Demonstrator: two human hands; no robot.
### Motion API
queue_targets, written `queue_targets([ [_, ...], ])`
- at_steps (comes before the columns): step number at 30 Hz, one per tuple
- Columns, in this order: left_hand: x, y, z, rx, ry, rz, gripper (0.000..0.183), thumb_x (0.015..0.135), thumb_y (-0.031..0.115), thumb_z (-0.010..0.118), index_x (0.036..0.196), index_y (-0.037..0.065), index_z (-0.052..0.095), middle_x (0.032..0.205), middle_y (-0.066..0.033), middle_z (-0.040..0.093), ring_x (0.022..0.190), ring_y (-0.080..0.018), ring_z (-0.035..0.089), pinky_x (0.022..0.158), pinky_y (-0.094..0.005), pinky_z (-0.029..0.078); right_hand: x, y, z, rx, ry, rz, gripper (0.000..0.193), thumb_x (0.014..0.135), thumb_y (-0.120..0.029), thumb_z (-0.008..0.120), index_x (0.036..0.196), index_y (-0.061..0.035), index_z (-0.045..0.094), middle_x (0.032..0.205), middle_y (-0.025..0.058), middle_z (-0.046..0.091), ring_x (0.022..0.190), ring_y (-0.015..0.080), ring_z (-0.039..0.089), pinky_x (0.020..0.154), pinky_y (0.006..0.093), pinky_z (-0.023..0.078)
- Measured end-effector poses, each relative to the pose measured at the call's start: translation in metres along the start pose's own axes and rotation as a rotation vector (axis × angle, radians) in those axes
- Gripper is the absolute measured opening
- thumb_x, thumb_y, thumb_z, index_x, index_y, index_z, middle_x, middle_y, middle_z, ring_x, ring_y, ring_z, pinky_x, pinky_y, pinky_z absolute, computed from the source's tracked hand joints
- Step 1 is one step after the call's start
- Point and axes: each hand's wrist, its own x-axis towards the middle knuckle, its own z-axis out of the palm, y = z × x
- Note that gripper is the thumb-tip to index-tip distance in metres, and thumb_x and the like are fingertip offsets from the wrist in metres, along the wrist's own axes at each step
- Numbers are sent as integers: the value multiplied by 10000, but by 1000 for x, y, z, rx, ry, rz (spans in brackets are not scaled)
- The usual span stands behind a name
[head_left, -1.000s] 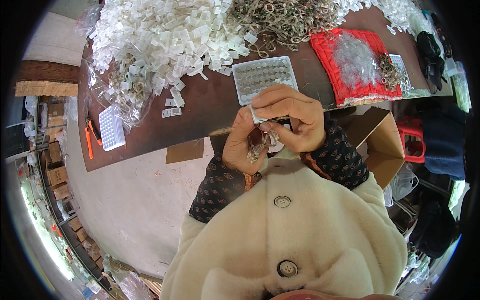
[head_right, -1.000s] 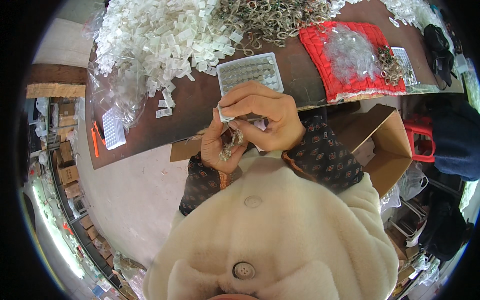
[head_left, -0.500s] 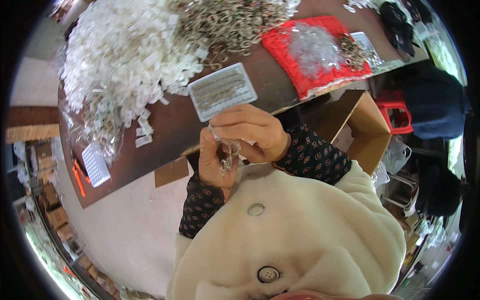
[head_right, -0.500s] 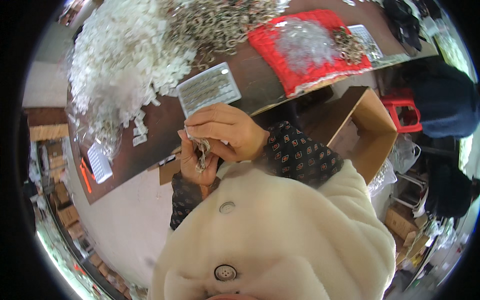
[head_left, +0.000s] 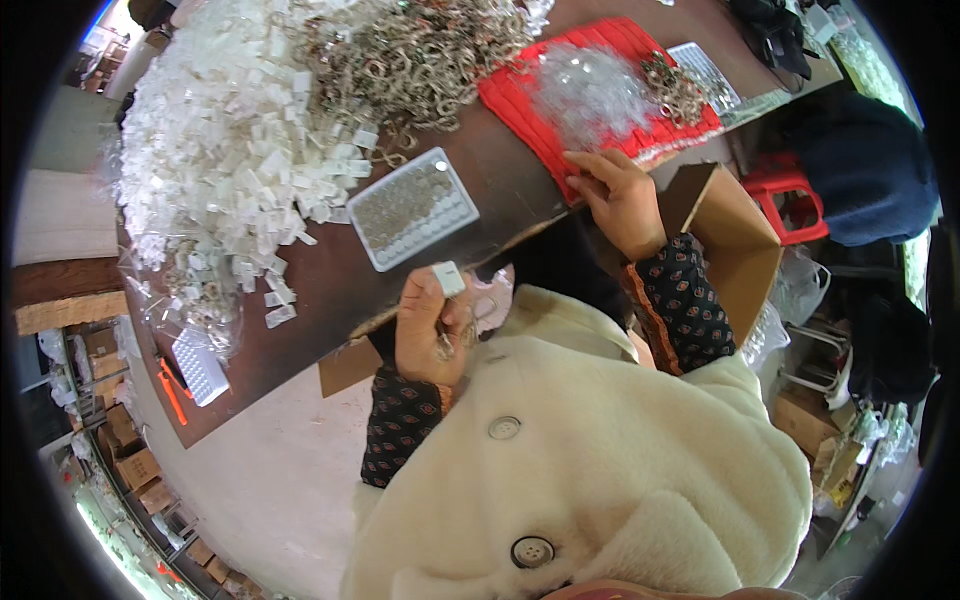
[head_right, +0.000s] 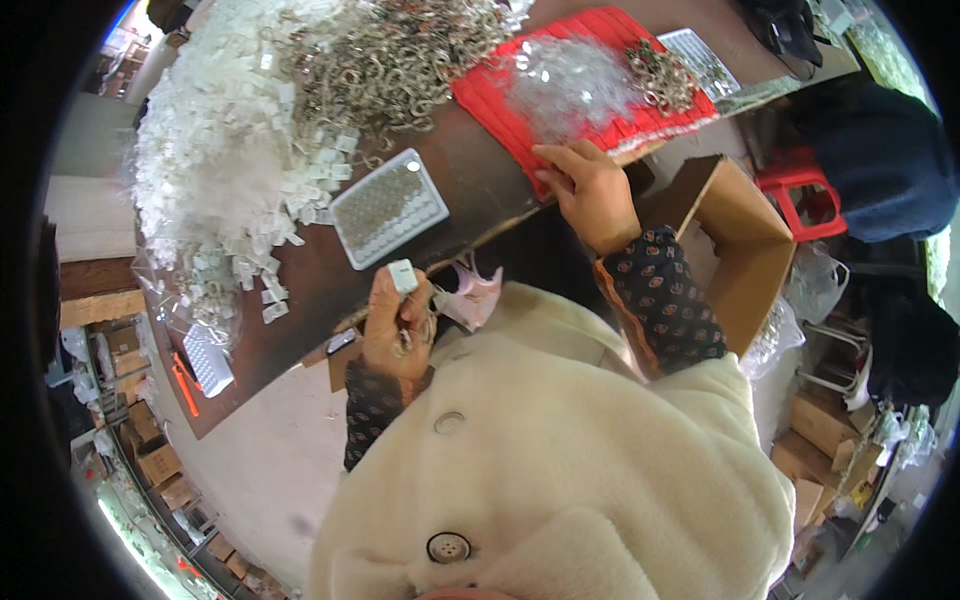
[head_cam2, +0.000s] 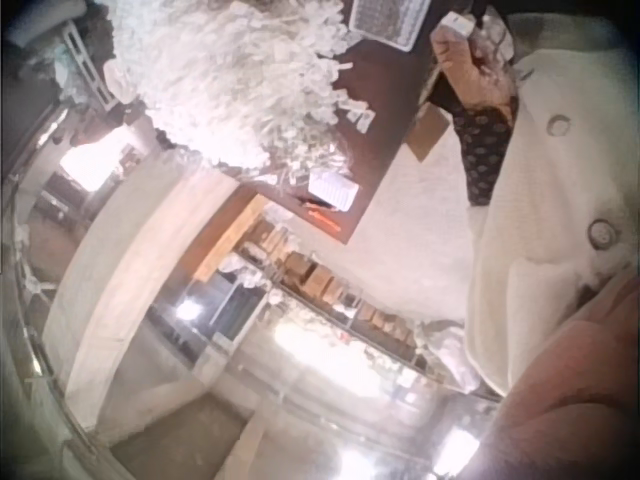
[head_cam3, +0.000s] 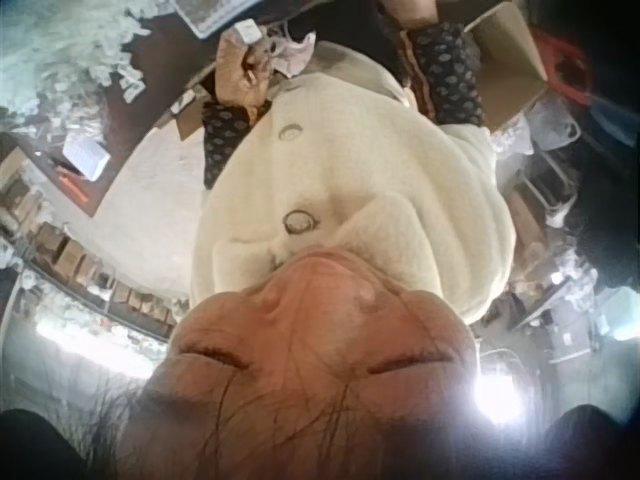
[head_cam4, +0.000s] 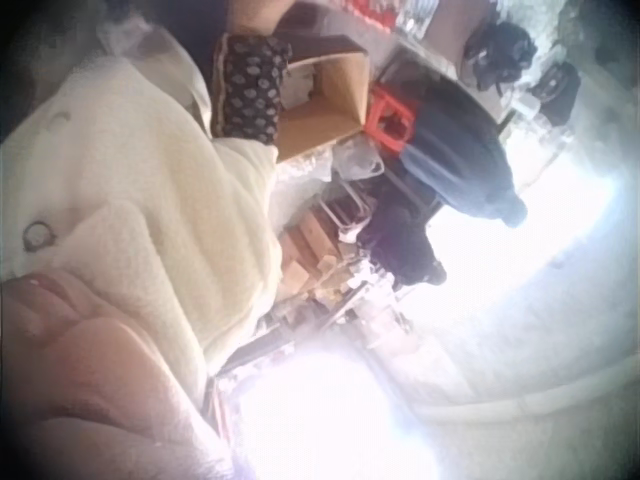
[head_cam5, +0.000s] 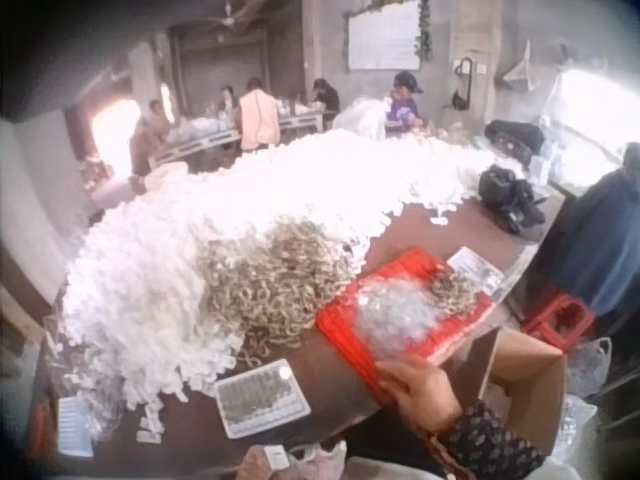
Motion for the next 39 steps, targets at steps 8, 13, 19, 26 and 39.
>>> queue_targets([
  [8,4,-3,-1,120,64,11,102,984,151,591,972,57,553,1004,-143,654,648,-99,476,535,-225,387,7,-5,4,40,-16,-46,88,839,-70,680,927,-78,673,863,116,632,783,302,651,665,379,510],
  [13,6,-8,-4,119,-46,124,105,971,169,617,978,65,601,1009,-125,665,637,-82,451,522,-200,367,11,5,2,394,-46,238,40,889,40,614,927,28,616,813,69,640,658,114,618,586,259,503],
  [19,6,-8,-6,283,-76,210,115,978,164,610,1003,52,616,944,-91,659,617,-62,439,504,-203,351,26,25,2,308,164,103,92,918,34,587,1006,22,610,788,70,635,649,110,604,589,255,488],
  [26,7,1,4,99,-66,122,119,969,140,624,1014,30,628,919,-82,668,570,-54,438,471,-193,342,43,13,-17,61,305,-170,192,867,86,579,1012,-6,664,895,127,655,749,214,631,686,306,505],
  [39,9,1,9,128,-27,211,76,966,110,622,1007,47,633,874,-51,669,602,-47,482,459,-186,347,-6,-133,21,431,-120,-503,142,865,5,604,988,-41,658,892,150,650,799,346,653,694,382,543],
])
